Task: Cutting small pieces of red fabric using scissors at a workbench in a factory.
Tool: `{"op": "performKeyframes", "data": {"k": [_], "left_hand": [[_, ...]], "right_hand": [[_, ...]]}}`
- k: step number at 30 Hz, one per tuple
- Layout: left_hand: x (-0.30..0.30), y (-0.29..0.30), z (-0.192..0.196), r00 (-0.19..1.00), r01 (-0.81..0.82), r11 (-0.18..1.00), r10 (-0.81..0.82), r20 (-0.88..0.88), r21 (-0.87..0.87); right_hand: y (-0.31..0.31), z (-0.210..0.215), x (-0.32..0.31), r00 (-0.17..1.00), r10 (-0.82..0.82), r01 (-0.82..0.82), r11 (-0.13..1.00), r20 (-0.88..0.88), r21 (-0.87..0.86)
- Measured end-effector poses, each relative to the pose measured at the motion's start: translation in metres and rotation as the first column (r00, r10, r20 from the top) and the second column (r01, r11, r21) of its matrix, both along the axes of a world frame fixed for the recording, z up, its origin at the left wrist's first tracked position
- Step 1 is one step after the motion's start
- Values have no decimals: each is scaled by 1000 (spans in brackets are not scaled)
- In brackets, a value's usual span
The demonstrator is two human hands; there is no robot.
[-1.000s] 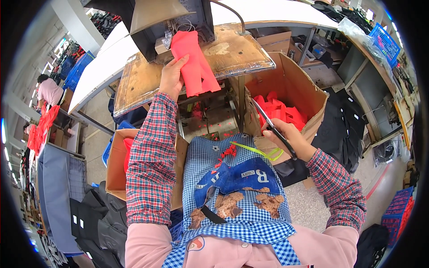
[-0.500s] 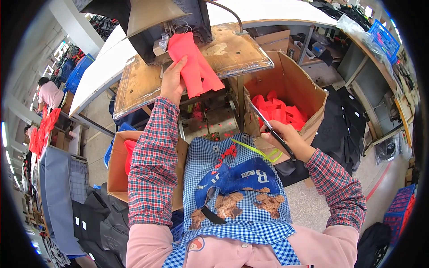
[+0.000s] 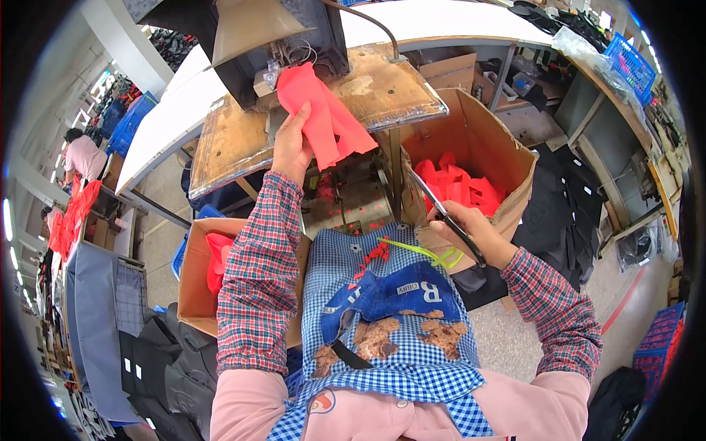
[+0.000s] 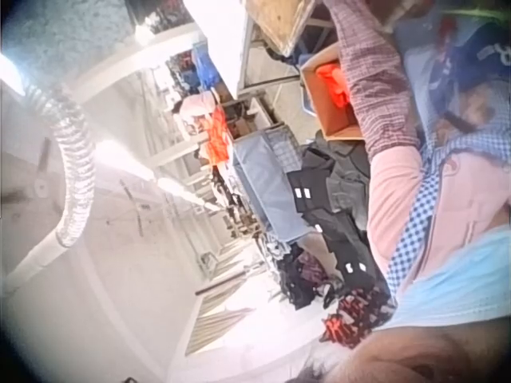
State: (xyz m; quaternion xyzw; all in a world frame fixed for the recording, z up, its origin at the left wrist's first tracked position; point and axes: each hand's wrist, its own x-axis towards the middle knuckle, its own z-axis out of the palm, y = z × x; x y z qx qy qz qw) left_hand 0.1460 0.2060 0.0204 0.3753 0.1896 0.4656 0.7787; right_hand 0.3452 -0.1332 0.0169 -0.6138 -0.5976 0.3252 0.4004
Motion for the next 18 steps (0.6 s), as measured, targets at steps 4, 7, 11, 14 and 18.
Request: {"op": "performKeyframes", "data": {"k": [4,7,11,14,18], "left_hand": [[-2,-4,-1,1000,-5,1000,5,-2,12],[-2,-12,-2,1000,-28,1000,28,11,-9],[16,-34,-2,999,13,1000,-12,31,-8],[52,-56,11,988,134,985,-141,63,105],[77,-104,40,962,255,921,-212,-171,295]], "right_hand": [[0,-3,-1,1000,21,-21,1000,-12,-3],[-2,-3,-3,999,37,-37,999,6,-6],[-5,-13,-8,993,122,-122,992,10,19],[-10,-9,-24,945,252,-269,961,210,59],[-14,-8,-40,913,358,-348,934,198,-82]]}}
